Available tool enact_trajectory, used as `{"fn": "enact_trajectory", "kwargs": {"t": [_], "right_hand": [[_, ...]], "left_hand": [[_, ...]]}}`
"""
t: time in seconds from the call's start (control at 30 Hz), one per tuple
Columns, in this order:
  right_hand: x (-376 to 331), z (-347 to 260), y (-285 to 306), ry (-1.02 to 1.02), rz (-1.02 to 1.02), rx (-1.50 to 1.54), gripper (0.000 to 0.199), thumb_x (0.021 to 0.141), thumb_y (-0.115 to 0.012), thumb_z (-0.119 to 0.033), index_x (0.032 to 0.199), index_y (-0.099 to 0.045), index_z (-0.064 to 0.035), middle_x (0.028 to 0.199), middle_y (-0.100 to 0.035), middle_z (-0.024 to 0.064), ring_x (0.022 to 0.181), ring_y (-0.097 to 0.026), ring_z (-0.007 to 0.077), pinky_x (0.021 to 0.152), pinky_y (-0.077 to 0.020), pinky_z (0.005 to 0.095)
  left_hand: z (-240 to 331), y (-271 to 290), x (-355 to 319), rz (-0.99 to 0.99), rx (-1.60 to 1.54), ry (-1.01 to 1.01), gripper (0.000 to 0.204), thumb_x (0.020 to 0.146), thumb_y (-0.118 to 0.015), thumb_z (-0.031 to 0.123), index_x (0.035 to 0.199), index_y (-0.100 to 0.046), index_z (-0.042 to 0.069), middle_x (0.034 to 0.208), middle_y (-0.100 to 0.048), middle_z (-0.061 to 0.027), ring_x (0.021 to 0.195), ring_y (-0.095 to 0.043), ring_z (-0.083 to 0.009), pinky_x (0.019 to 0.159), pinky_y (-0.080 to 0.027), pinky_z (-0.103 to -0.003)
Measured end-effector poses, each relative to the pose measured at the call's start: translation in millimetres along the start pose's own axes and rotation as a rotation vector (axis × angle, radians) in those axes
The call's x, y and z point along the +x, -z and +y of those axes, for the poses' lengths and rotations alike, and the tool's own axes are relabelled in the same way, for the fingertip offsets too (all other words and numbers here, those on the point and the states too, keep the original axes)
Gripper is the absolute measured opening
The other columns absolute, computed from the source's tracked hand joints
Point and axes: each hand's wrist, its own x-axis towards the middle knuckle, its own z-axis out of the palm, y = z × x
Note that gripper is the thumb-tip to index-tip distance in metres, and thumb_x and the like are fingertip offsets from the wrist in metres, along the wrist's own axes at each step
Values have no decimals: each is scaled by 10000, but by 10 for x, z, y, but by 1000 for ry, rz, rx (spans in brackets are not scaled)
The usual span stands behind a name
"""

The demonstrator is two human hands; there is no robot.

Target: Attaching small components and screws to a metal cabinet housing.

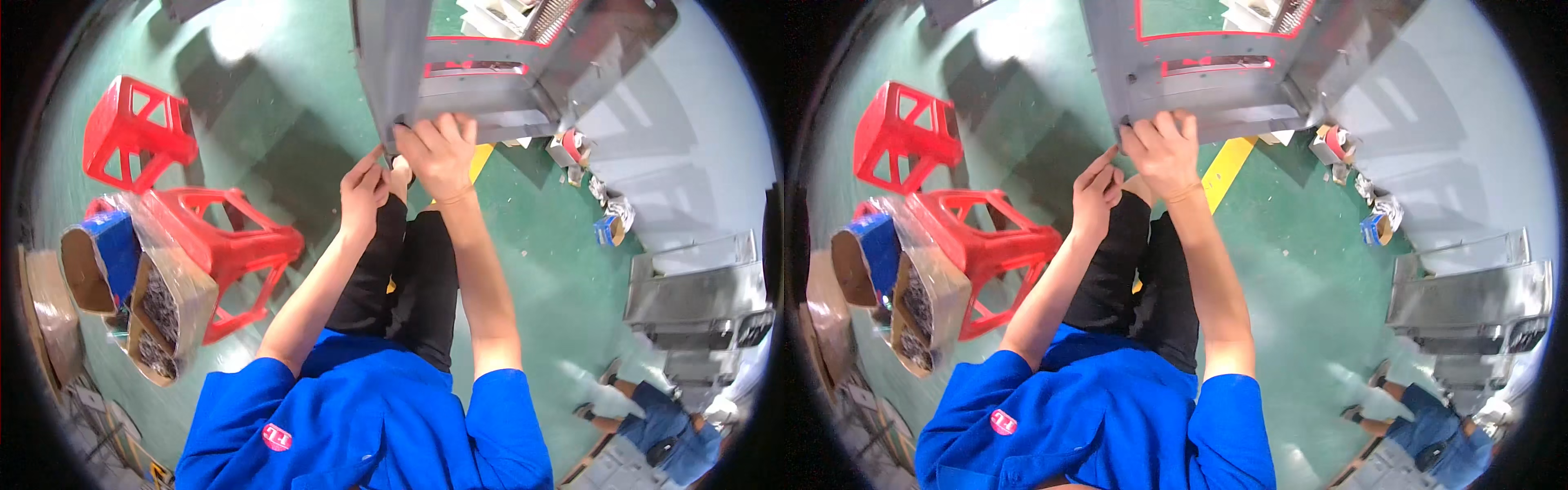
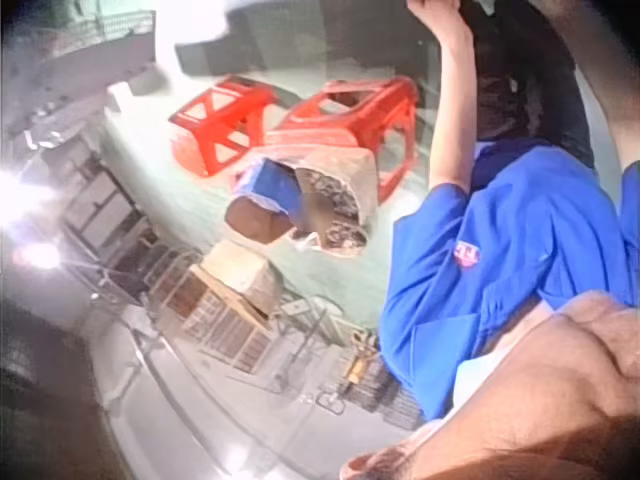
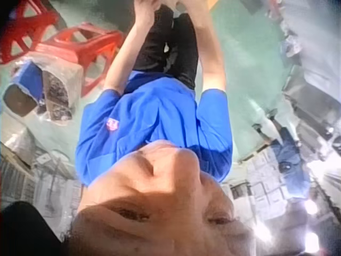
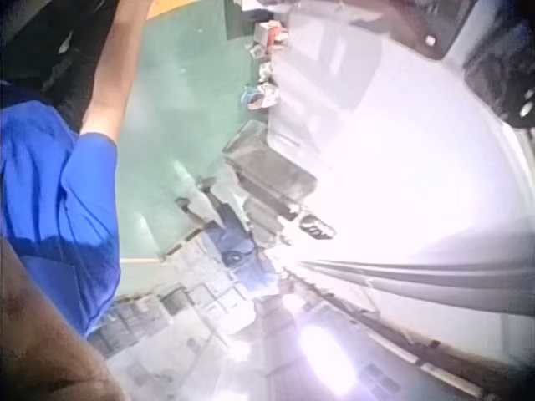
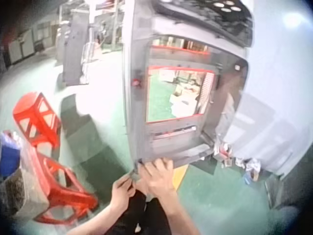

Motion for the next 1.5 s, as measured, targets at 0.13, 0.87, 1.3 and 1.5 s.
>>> {"fn": "enact_trajectory", "kwargs": {"t": [0.13,0.87,1.3,1.5], "right_hand": [[159,-249,183,-187,-9,221,186,599,-662,-218,755,-646,-118,678,-487,-16,684,-479,181,722,-373,370],[-80,-466,952,-88,-609,334,35,663,-578,-73,693,-594,-71,781,-583,70,835,-565,221,749,-423,354],[1637,888,1346,-533,177,762,173,768,-643,8,935,-685,-7,770,-603,74,710,-573,158,664,-449,255],[2445,1617,1103,-467,318,288,138,794,-661,-40,931,-680,-32,862,-685,53,785,-643,118,716,-488,224]], "left_hand": [[36,180,-72,-65,-37,-31,315,926,-423,78,1215,-518,-5,771,-499,-1,590,-409,-66,503,-312,-197],[121,-196,-436,-469,-412,488,271,946,-378,130,1177,-466,18,1149,-519,-78,1084,-524,-176,907,-433,-328],[270,-513,814,-429,-198,204,243,958,-460,116,1120,-554,-39,965,-619,-80,776,-566,-95,655,-471,-207],[-44,-589,1272,-355,-146,157,224,947,-453,97,1092,-552,-43,921,-612,-99,736,-555,-110,611,-462,-229]]}}
